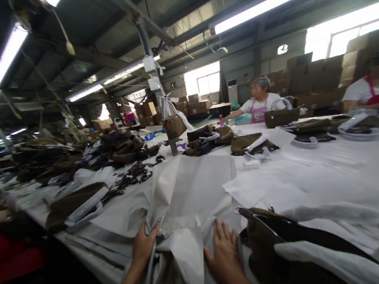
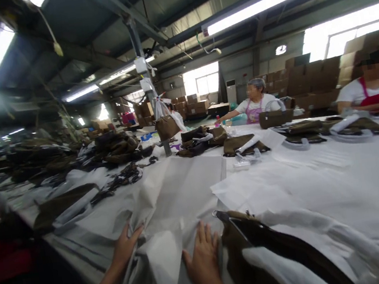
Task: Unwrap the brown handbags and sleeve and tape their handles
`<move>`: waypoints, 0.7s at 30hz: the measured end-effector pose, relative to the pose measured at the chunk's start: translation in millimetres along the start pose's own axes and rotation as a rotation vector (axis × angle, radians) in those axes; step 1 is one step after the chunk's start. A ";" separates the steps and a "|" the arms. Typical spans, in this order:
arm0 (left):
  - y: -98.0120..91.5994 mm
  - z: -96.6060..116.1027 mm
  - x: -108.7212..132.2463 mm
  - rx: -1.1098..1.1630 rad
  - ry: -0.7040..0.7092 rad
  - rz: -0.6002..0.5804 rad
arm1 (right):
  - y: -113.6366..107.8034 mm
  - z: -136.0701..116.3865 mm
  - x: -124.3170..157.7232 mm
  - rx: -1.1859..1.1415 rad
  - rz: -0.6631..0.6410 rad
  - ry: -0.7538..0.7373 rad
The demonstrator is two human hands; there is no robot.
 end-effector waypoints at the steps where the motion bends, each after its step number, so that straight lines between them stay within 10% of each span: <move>1: -0.2 -0.5 1.0 0.007 0.016 0.004 | 0.6 -4.0 -1.8 0.026 -0.004 -0.012; 6: -2.6 4.0 3.2 0.034 0.107 0.012 | 20.3 -11.9 -19.2 -0.039 0.028 -0.137; 14: -9.0 45.2 -44.5 -0.042 0.202 -0.060 | 11.3 -18.7 -4.3 -0.896 -0.214 -0.372; 21: 63.8 89.4 -81.2 -0.067 0.355 -0.310 | -2.3 -25.3 15.1 -0.943 -0.149 -0.299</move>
Point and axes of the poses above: each hand's wrist, its own x-axis away from the middle knuckle, its own y-axis out of the palm, z = x × y, the point moved 1 cm from there along -x, towards the middle knuckle, and after that the axes turned 15 degrees about y, right-handed, at the moved point
